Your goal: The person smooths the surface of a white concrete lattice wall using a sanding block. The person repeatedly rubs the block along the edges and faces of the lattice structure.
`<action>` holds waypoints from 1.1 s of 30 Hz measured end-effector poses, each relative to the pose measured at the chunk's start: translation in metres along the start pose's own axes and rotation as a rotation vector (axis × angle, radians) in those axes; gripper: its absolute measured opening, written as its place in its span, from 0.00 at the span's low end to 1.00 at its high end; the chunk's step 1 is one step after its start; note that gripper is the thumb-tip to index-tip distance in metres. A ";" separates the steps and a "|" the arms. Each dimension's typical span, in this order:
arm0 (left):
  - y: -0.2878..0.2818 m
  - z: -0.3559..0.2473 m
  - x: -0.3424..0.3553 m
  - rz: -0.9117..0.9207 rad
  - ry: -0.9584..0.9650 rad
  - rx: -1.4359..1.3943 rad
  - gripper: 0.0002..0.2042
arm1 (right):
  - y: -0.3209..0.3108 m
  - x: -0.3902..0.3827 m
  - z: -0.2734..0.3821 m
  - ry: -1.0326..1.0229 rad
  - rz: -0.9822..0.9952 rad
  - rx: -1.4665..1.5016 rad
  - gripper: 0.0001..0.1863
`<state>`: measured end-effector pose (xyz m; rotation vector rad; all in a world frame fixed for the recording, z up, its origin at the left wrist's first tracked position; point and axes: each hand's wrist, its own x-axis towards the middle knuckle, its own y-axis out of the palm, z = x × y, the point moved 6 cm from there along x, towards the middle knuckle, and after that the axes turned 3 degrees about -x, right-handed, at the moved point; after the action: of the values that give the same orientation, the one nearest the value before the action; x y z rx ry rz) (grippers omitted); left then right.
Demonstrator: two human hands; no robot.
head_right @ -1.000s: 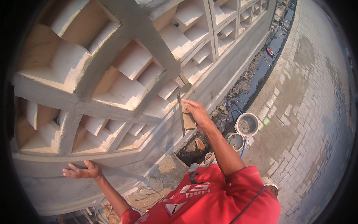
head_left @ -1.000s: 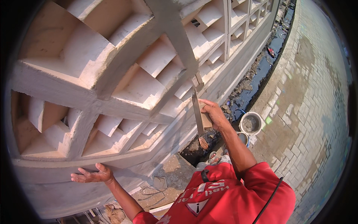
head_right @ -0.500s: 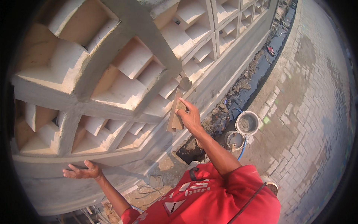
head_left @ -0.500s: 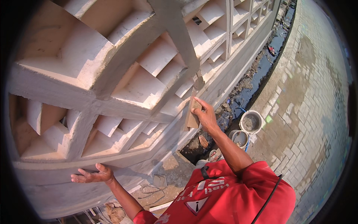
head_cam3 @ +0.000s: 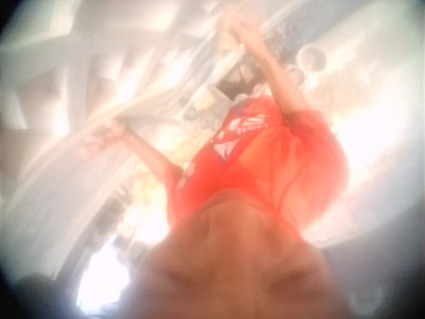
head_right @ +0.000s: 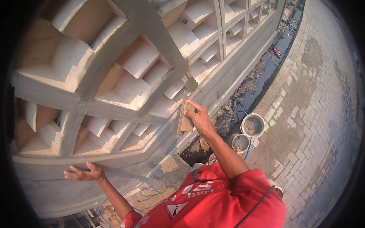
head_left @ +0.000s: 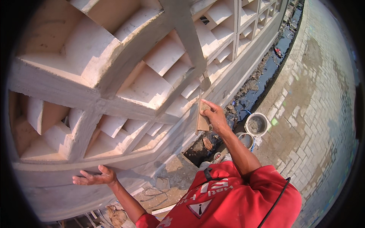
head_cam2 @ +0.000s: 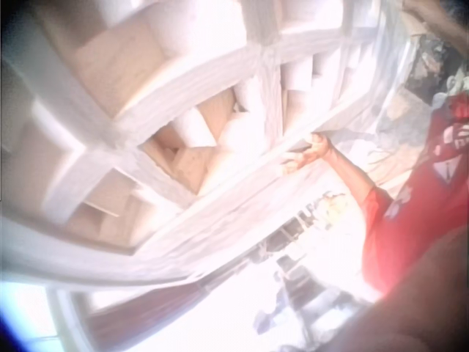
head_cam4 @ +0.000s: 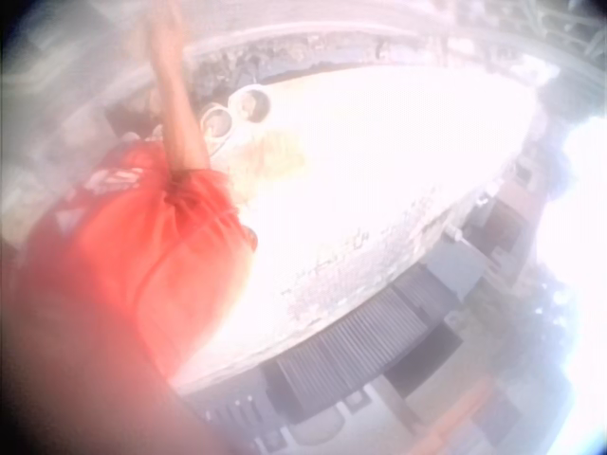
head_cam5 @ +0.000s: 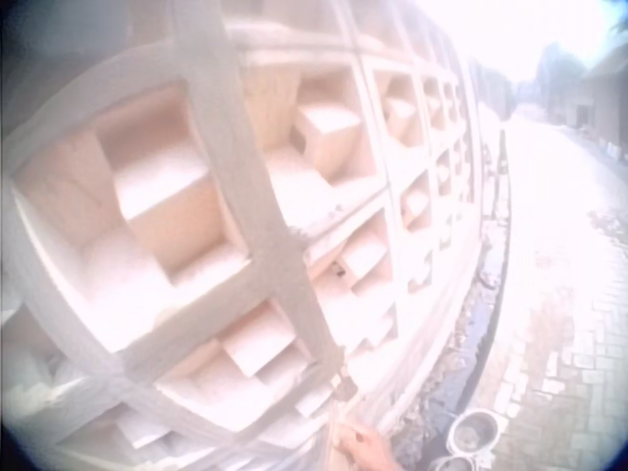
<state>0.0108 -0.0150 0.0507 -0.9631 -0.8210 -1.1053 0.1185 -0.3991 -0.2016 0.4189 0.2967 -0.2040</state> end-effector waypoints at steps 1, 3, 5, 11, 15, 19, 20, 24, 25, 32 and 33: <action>0.000 0.000 0.001 0.000 0.003 0.005 0.31 | -0.001 -0.004 0.004 0.010 0.004 0.082 0.29; 0.001 0.000 0.000 -0.003 0.005 0.008 0.32 | -0.007 -0.004 0.028 -0.075 -0.045 0.131 0.28; -0.001 0.002 0.000 0.001 0.008 0.013 0.32 | -0.007 0.002 0.050 -0.186 -0.082 0.111 0.28; 0.002 -0.002 0.002 -0.007 0.011 -0.009 0.31 | 0.027 0.011 0.033 -0.330 -0.133 -0.190 0.32; -0.001 -0.003 0.002 -0.011 0.016 -0.006 0.30 | 0.003 0.000 0.027 -0.325 -0.109 -0.210 0.30; 0.000 0.000 0.000 -0.015 0.015 -0.009 0.30 | -0.011 0.019 0.042 -0.180 -0.120 0.049 0.30; -0.001 0.000 0.000 -0.014 0.015 -0.010 0.30 | -0.008 0.028 0.041 -0.202 -0.117 -0.078 0.30; 0.001 -0.003 0.001 -0.021 0.013 -0.017 0.30 | 0.013 0.012 0.031 -0.310 -0.090 -0.261 0.28; 0.000 -0.002 0.001 -0.022 0.012 -0.017 0.30 | 0.012 0.005 0.027 -0.281 -0.075 -0.210 0.29; -0.001 -0.001 0.000 -0.018 0.007 -0.013 0.31 | 0.016 0.010 0.068 -0.351 -0.136 -0.068 0.32; 0.001 -0.002 0.000 -0.020 0.004 -0.020 0.31 | 0.022 0.011 0.067 -0.399 -0.169 -0.118 0.32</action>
<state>0.0117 -0.0163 0.0496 -0.9704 -0.8190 -1.1341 0.1502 -0.4090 -0.1386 0.2282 -0.0497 -0.4261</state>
